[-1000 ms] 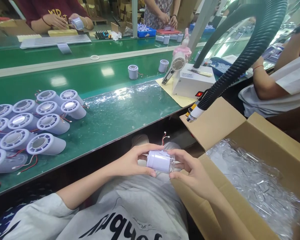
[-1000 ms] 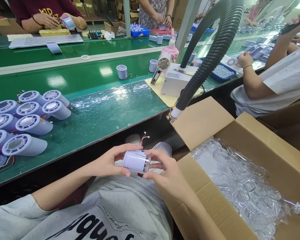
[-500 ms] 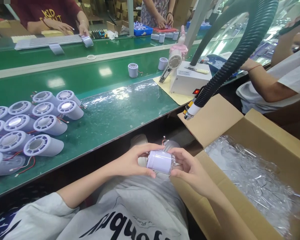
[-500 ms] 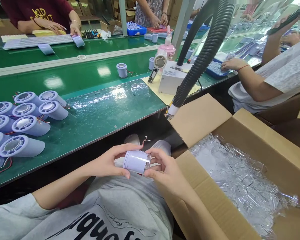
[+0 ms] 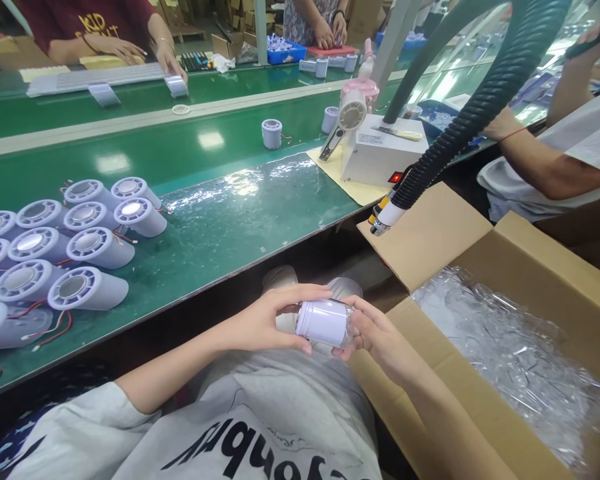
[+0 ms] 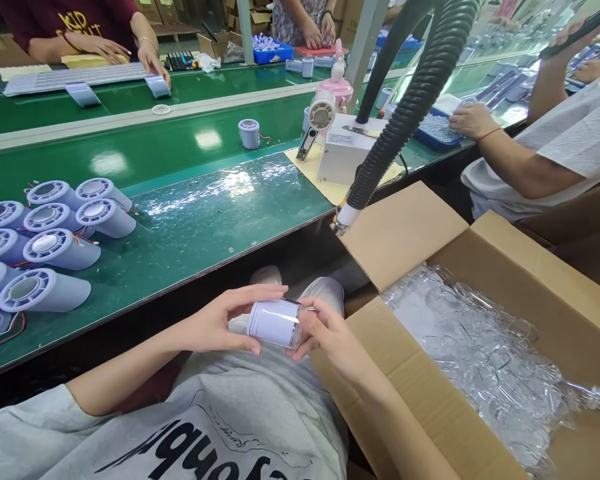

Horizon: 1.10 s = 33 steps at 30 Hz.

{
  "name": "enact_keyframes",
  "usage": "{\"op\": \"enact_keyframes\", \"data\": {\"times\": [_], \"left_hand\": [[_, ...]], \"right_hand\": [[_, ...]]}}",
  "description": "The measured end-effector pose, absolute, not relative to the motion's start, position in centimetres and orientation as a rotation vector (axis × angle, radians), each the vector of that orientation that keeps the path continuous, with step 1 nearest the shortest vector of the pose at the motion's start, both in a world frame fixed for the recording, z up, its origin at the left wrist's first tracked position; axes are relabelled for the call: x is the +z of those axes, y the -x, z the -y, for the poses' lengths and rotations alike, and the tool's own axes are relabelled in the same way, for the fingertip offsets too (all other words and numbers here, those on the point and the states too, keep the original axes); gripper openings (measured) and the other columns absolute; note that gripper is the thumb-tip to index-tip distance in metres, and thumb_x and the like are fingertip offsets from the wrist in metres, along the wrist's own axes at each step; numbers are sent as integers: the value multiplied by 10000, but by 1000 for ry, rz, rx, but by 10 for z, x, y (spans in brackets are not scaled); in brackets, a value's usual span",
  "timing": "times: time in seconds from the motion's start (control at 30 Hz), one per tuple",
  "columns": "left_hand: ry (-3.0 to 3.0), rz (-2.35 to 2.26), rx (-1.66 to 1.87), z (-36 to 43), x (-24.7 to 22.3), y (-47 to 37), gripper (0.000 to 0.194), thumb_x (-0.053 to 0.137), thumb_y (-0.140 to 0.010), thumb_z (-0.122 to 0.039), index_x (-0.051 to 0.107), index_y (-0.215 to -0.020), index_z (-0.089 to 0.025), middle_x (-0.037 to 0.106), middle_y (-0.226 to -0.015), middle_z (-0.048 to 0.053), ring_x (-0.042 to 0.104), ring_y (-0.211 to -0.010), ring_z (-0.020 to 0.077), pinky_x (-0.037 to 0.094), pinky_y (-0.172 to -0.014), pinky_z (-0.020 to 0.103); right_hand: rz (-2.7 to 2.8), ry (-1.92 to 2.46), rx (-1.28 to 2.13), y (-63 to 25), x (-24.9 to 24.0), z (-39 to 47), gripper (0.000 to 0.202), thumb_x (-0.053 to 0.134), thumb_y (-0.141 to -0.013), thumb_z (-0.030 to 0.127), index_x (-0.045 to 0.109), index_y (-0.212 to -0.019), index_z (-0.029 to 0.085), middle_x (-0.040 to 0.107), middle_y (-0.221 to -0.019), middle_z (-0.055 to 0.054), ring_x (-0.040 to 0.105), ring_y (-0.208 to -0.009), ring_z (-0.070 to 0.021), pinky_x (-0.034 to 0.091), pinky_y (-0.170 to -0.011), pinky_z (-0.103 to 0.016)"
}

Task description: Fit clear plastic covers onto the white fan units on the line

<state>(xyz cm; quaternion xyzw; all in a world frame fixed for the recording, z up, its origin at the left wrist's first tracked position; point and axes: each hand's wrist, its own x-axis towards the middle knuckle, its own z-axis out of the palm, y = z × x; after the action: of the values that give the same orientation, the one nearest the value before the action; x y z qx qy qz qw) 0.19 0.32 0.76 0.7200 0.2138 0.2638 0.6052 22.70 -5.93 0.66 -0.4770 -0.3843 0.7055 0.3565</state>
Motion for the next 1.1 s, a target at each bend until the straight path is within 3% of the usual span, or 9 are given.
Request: {"op": "enact_keyframes", "data": {"times": [0.2, 0.43, 0.57, 0.67, 0.73, 0.77, 0.83, 0.93, 1.1], "left_hand": [[-1636, -458, 617, -5, 6, -3, 766, 836, -644, -179, 540, -1339, -301, 499, -1444, 100, 447, -1354, 290, 403, -1104, 456], [-1650, -472, 626, -1, 6, -4, 730, 823, -667, -205, 539, -1329, -320, 503, -1435, 88, 424, -1363, 293, 467, -1033, 423], [-1624, -582, 538, 3, 11, -4, 631, 779, -725, -259, 539, -1308, -287, 551, -1329, 101, 545, -1210, 263, 539, -905, 362], [-1516, -616, 526, 6, 15, -5, 617, 761, -745, -254, 518, -1312, -277, 570, -1256, 82, 599, -1089, 212, 542, -885, 327], [-1432, -631, 528, 6, 15, -5, 622, 764, -744, -249, 512, -1312, -272, 574, -1227, 76, 610, -1051, 196, 544, -866, 308], [-1395, -635, 522, 6, 15, -4, 622, 765, -744, -252, 511, -1312, -271, 579, -1208, 73, 615, -1027, 190, 548, -843, 299], [-1345, -634, 490, 6, 14, -4, 624, 752, -760, -276, 496, -1329, -280, 599, -1153, 68, 634, -934, 172, 560, -766, 283], [-1347, -600, 442, 3, 16, -2, 666, 745, -768, -319, 465, -1372, -300, 618, -1143, 73, 650, -858, 164, 566, -708, 283], [-1445, -501, 446, -2, 24, 1, 713, 771, -742, -224, 478, -1384, -332, 515, -1389, 79, 560, -1211, 237, 489, -1009, 380]], "right_hand": [[842, 1240, 1928, -219, 7, 59, 592, 579, -759, 754, 526, -859, 173, 639, -587, -12, 611, -435, -124, 474, -372, -160], [588, 1266, 2203, -217, 9, 58, 665, 258, -960, 664, 628, -814, 131, 630, -555, -51, 567, -372, -89, 426, -323, -116], [593, 1255, 2251, -215, 6, 60, 752, 104, -972, 650, 624, -833, 125, 593, -528, -43, 562, -368, -89, 426, -327, -111], [835, 1189, 2078, -217, 3, 63, 753, 202, -894, 769, 591, -1053, 144, 651, -688, -68, 613, -466, -131, 484, -362, -172], [1148, 1160, 1716, -221, 2, 66, 697, 436, -844, 761, 509, -1251, 200, 665, -1060, -132, 691, -762, -201, 595, -554, -274], [1342, 1140, 1474, -223, 2, 67, 662, 571, -831, 681, 468, -1320, 247, 583, -1268, -140, 666, -972, -241, 609, -725, -343], [1705, 1061, 1004, -228, 2, 68, 581, 714, -850, 385, 449, -1367, 360, 403, -1486, -61, 490, -1275, -266, 472, -1021, -438], [1930, 980, 786, -233, 2, 70, 553, 685, -870, 165, 511, -1335, 410, 452, -1463, -17, 449, -1319, -258, 397, -1089, -448], [1465, 1066, 1349, -232, 6, 70, 463, 714, -841, 436, 584, -1283, 391, 660, -1210, -25, 645, -1042, -230, 572, -825, -318]]}}
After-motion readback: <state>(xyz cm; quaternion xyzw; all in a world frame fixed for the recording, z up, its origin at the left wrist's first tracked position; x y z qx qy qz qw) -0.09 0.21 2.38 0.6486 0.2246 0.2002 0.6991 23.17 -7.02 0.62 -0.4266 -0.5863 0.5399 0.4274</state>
